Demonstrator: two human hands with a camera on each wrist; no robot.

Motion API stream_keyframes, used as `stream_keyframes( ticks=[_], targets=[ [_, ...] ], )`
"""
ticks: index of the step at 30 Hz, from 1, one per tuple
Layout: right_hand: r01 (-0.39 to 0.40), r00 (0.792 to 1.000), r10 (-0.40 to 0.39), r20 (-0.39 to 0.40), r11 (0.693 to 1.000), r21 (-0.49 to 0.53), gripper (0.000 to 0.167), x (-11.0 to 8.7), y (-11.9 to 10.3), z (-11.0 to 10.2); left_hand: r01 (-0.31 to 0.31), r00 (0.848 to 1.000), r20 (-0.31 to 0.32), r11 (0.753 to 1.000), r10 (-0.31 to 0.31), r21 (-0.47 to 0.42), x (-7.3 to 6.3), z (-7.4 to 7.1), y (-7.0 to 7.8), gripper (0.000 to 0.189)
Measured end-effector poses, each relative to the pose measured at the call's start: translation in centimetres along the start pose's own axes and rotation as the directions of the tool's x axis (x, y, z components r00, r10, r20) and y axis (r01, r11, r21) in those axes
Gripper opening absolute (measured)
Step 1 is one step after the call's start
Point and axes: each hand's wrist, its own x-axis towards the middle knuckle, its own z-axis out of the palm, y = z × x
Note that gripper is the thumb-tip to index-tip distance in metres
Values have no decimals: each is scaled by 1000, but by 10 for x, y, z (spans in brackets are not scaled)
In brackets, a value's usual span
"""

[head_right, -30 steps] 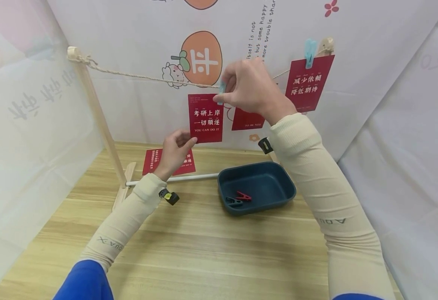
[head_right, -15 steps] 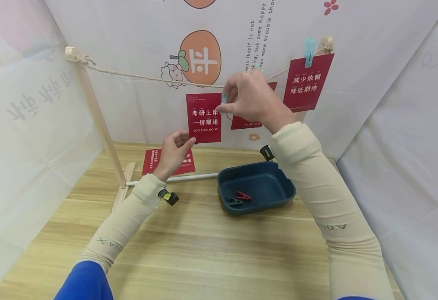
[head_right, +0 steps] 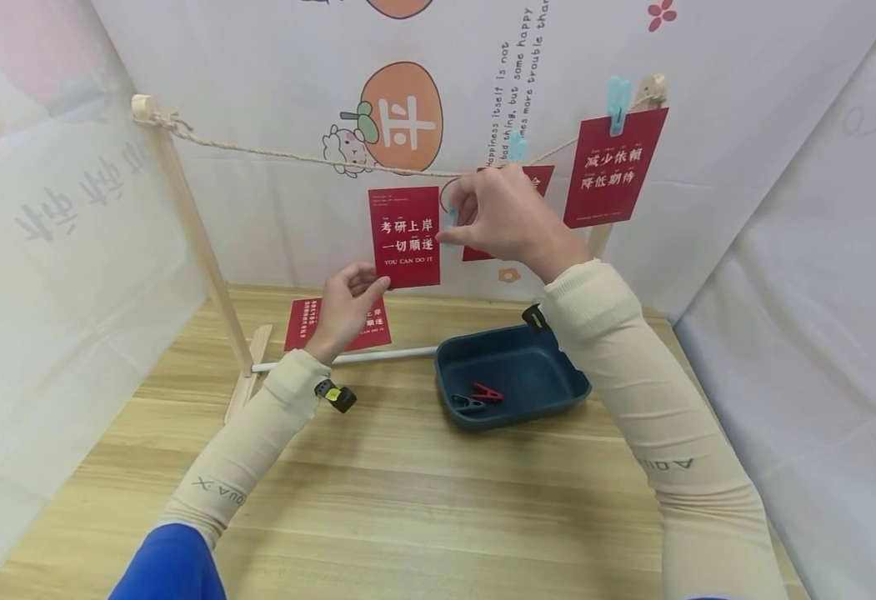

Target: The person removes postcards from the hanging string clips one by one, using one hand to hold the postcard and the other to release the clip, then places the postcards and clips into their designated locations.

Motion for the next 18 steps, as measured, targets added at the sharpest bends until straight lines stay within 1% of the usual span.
stream_keyframes(
  ticks=[5, 10, 18],
  targets=[
    [-24, 999, 24, 30, 1000, -1, 32, -3, 3, 6, 7, 1000, -7, 1000, -7, -2, 0, -1, -2, 28],
    [-25, 999, 25, 40, 1000, -10, 31, -4, 9, 11, 15, 1000, -3, 1000, -15, 1, -2, -1, -2, 30],
    [-37, 997, 36, 73, 999, 8, 29, -8, 11, 16, 17, 1000, -7, 1000, -17, 8, -2, -1, -3, 29]
  ],
)
